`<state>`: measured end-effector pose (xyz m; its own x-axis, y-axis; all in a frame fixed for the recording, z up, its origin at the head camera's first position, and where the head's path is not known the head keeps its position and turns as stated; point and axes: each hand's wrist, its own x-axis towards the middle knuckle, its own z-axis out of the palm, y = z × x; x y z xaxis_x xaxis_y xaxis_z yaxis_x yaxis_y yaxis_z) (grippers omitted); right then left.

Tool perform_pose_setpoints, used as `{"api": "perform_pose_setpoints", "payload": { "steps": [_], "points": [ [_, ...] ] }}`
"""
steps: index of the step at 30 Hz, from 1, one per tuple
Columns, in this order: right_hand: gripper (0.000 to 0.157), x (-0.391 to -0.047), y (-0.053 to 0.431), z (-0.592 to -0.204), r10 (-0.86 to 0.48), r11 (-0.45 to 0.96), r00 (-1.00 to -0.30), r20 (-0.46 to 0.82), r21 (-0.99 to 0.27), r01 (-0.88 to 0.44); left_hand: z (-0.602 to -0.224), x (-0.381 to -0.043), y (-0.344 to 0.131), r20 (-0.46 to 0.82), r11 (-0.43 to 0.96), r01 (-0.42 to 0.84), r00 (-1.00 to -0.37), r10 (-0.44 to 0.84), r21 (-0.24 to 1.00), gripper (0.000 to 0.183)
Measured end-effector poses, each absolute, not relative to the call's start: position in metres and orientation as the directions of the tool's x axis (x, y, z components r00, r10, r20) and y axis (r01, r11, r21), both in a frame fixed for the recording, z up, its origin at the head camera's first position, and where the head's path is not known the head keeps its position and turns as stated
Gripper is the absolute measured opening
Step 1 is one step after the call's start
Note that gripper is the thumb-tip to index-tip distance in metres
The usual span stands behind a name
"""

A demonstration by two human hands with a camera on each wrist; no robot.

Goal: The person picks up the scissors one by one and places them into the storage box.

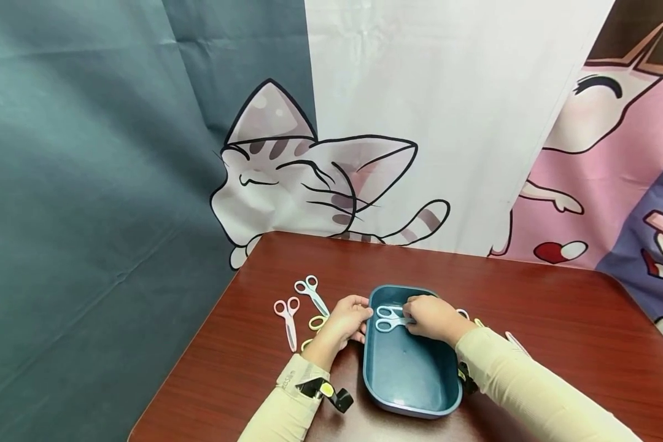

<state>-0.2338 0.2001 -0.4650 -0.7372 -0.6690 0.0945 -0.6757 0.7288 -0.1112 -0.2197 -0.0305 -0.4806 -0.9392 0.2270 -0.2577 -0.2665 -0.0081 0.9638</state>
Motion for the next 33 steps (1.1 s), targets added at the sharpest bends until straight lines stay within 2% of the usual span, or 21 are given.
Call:
{"api": "perform_pose_setpoints", "payload": {
  "steps": [8, 14, 18, 21, 24, 28, 33],
  "points": [
    [0.027, -0.229, 0.2, -0.466, -0.655, 0.744, -0.751, 0.084, -0.102, -0.66, -0.484, -0.218, -0.029, -0.268, -0.003, -0.275, -0.937, 0.224, 0.961, 0.028],
    [0.015, -0.233, 0.213, -0.469, -0.625, 0.754, -0.775, 0.093, -0.187, -0.63, -0.486, -0.217, -0.025, -0.277, -0.001, -0.286, -0.929, 0.244, 0.958, 0.028],
    [0.018, -0.234, 0.23, -0.461, -0.597, 0.718, -0.754, 0.274, -0.236, -0.655, -0.486, -0.217, -0.025, -0.282, -0.001, -0.291, -0.928, 0.243, 0.957, 0.027],
    [0.017, -0.232, 0.253, -0.451, -0.513, 0.719, -0.738, 0.438, -0.251, -0.648, -0.485, -0.217, -0.026, -0.281, -0.002, -0.291, -0.927, 0.249, 0.957, 0.027],
    [0.016, -0.229, 0.283, -0.441, -0.393, 0.761, -0.757, 0.522, -0.277, -0.586, -0.483, -0.218, -0.027, -0.277, -0.003, -0.287, -0.928, 0.251, 0.958, 0.027],
    [0.018, -0.217, 0.32, -0.433, -0.258, 0.836, -0.841, 0.476, -0.327, -0.441, -0.48, -0.22, -0.029, -0.27, 0.003, -0.277, -0.934, 0.233, 0.961, 0.029],
    [0.02, -0.197, 0.346, -0.435, -0.213, 0.888, -0.934, 0.287, -0.342, -0.307, -0.48, -0.22, -0.031, -0.27, 0.002, -0.277, -0.935, 0.229, 0.961, 0.031]
  ]
}}
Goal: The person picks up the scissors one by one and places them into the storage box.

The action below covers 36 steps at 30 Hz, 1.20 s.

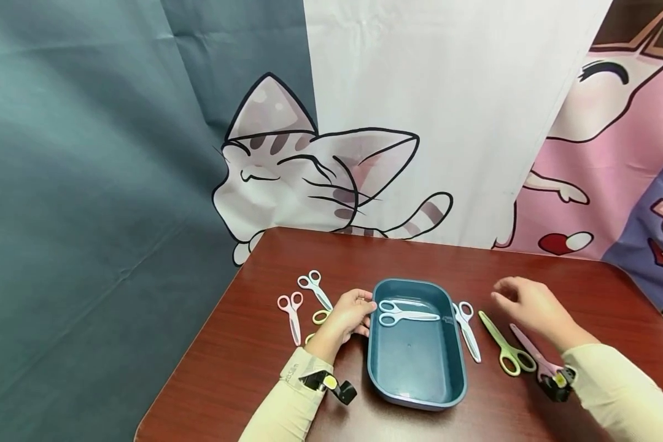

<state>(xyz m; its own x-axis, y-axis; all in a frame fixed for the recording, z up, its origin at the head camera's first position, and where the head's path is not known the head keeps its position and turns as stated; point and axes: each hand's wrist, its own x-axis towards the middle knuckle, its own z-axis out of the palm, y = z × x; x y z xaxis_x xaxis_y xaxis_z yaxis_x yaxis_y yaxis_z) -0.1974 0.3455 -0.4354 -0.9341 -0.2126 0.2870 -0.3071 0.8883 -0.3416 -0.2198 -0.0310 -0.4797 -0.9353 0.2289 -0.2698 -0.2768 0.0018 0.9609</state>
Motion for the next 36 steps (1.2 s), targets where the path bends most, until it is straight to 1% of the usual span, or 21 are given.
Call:
{"api": "perform_pose_setpoints", "payload": {
  "steps": [4, 10, 16, 21, 27, 36],
  "points": [
    [0.022, -0.184, 0.349, -0.443, -0.201, 0.91, -0.968, 0.152, -0.335, -0.242, -0.48, -0.22, -0.031, -0.271, -0.005, -0.281, -0.933, 0.238, 0.96, 0.031],
    [0.017, -0.174, 0.342, -0.457, -0.199, 0.935, -0.976, 0.083, -0.281, -0.215, -0.479, -0.22, -0.032, -0.267, -0.005, -0.277, -0.933, 0.243, 0.961, 0.033],
    [0.023, -0.167, 0.334, -0.468, -0.176, 0.947, -0.984, -0.006, -0.273, -0.167, -0.479, -0.219, -0.032, -0.264, -0.003, -0.272, -0.934, 0.239, 0.962, 0.033],
    [0.027, -0.165, 0.33, -0.47, -0.165, 0.954, -0.986, 0.002, -0.253, -0.16, -0.48, -0.219, -0.032, -0.265, -0.009, -0.276, -0.933, 0.242, 0.961, 0.03],
    [0.025, -0.166, 0.327, -0.468, -0.167, 0.953, -0.986, 0.001, -0.258, -0.161, -0.478, -0.22, -0.032, -0.272, -0.011, -0.283, -0.93, 0.245, 0.959, 0.027],
    [0.021, -0.169, 0.329, -0.466, -0.171, 0.948, -0.985, -0.002, -0.272, -0.164, -0.479, -0.219, -0.032, -0.273, 0.002, -0.281, -0.931, 0.244, 0.96, 0.027]
  ]
}}
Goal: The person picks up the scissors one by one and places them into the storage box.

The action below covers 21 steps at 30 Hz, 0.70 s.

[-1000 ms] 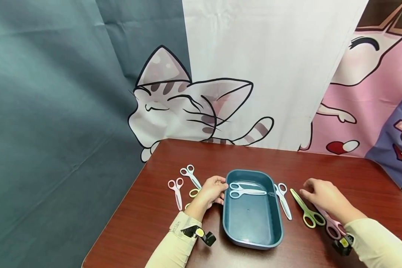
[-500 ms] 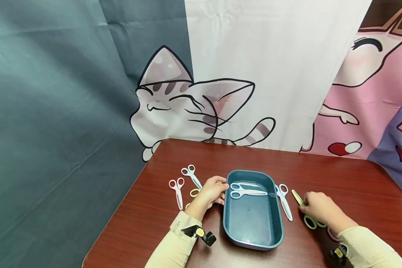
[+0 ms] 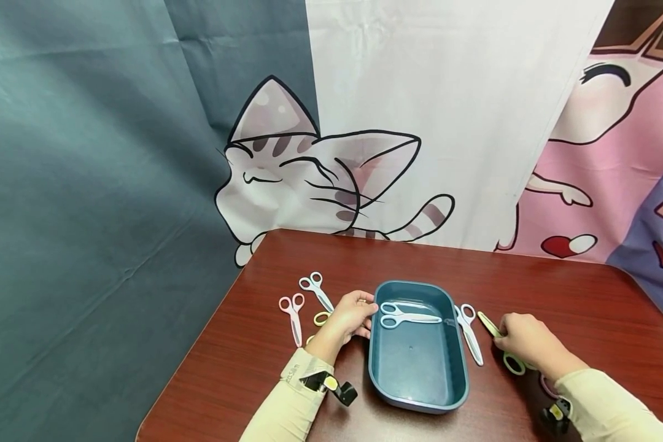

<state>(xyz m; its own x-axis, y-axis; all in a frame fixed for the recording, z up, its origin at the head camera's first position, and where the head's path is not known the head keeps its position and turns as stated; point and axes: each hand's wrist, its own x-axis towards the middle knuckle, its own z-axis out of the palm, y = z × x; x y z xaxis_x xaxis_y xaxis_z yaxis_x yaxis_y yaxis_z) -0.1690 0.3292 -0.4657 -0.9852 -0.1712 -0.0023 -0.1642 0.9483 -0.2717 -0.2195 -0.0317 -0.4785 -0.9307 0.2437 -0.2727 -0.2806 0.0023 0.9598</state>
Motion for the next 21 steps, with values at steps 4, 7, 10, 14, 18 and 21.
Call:
{"api": "perform_pose_setpoints", "payload": {
  "steps": [4, 7, 10, 14, 18, 21],
  "points": [
    [0.017, -0.173, 0.327, -0.459, -0.172, 0.944, -0.985, 0.01, -0.283, -0.168, -0.477, -0.219, -0.032, -0.276, 0.004, -0.283, -0.931, 0.238, 0.959, 0.028],
    [0.014, -0.178, 0.324, -0.451, -0.185, 0.937, -0.982, 0.033, -0.294, -0.187, -0.477, -0.219, -0.032, -0.274, 0.003, -0.282, -0.932, 0.235, 0.959, 0.028],
    [0.019, -0.183, 0.319, -0.441, -0.209, 0.925, -0.977, 0.051, -0.312, -0.214, -0.478, -0.218, -0.031, -0.266, 0.007, -0.272, -0.936, 0.231, 0.962, 0.028],
    [0.02, -0.189, 0.309, -0.429, -0.251, 0.906, -0.965, 0.071, -0.334, -0.26, -0.478, -0.219, -0.031, -0.273, -0.002, -0.281, -0.934, 0.231, 0.96, 0.028],
    [0.017, -0.193, 0.296, -0.42, -0.304, 0.883, -0.949, 0.088, -0.348, -0.315, -0.479, -0.219, -0.031, -0.278, -0.004, -0.286, -0.933, 0.23, 0.958, 0.028],
    [0.013, -0.196, 0.284, -0.415, -0.339, 0.868, -0.936, 0.099, -0.351, -0.351, -0.479, -0.219, -0.031, -0.281, 0.004, -0.287, -0.933, 0.225, 0.958, 0.027]
  ]
}}
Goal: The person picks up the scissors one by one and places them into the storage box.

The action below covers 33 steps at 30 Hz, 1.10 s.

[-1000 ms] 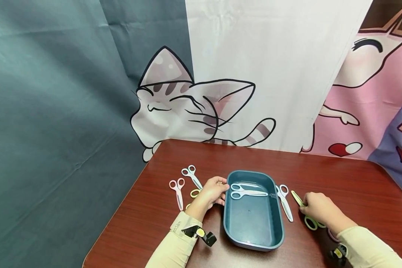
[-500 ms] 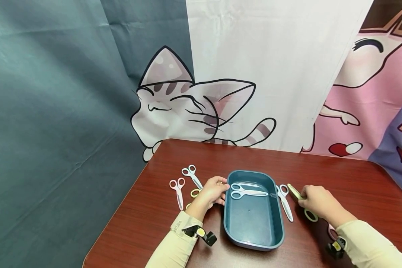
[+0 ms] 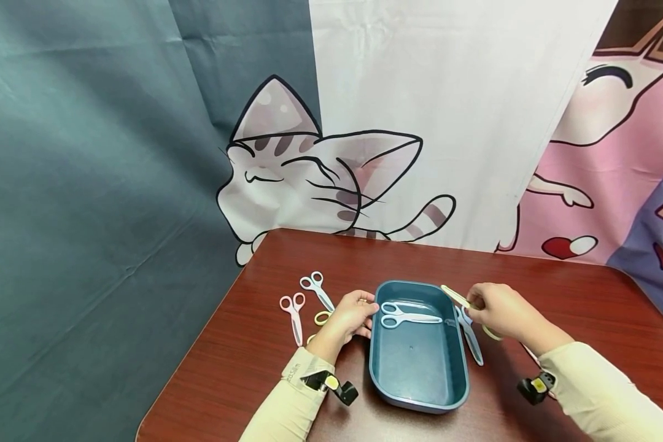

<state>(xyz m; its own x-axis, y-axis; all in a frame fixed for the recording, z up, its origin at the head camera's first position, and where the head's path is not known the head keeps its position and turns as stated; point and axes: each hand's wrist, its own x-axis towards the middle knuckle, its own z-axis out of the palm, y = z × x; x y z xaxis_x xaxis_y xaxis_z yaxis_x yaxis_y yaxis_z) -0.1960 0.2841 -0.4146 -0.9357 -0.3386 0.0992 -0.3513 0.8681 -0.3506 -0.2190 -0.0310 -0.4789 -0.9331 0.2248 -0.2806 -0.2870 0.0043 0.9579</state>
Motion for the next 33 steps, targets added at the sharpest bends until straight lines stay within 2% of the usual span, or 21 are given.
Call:
{"api": "perform_pose_setpoints", "payload": {
  "steps": [9, 17, 24, 29, 33],
  "points": [
    [0.013, -0.201, 0.249, -0.404, -0.428, 0.821, -0.886, 0.177, -0.334, -0.463, -0.479, -0.221, -0.03, -0.289, 0.015, -0.293, -0.932, 0.221, 0.956, 0.026],
    [0.017, -0.204, 0.219, -0.401, -0.543, 0.758, -0.806, 0.236, -0.277, -0.591, -0.479, -0.22, -0.03, -0.283, 0.007, -0.288, -0.933, 0.221, 0.958, 0.029],
    [0.017, -0.208, 0.199, -0.412, -0.634, 0.719, -0.762, 0.135, -0.261, -0.644, -0.477, -0.219, -0.032, -0.279, 0.012, -0.283, -0.935, 0.219, 0.959, 0.022],
    [0.015, -0.211, 0.196, -0.422, -0.679, 0.701, -0.734, 0.03, -0.274, -0.659, -0.478, -0.219, -0.031, -0.279, 0.018, -0.282, -0.933, 0.226, 0.959, 0.024],
    [0.014, -0.211, 0.196, -0.432, -0.7, 0.685, -0.714, 0.009, -0.275, -0.675, -0.478, -0.219, -0.031, -0.277, 0.028, -0.278, -0.935, 0.223, 0.96, 0.025]
  ]
}}
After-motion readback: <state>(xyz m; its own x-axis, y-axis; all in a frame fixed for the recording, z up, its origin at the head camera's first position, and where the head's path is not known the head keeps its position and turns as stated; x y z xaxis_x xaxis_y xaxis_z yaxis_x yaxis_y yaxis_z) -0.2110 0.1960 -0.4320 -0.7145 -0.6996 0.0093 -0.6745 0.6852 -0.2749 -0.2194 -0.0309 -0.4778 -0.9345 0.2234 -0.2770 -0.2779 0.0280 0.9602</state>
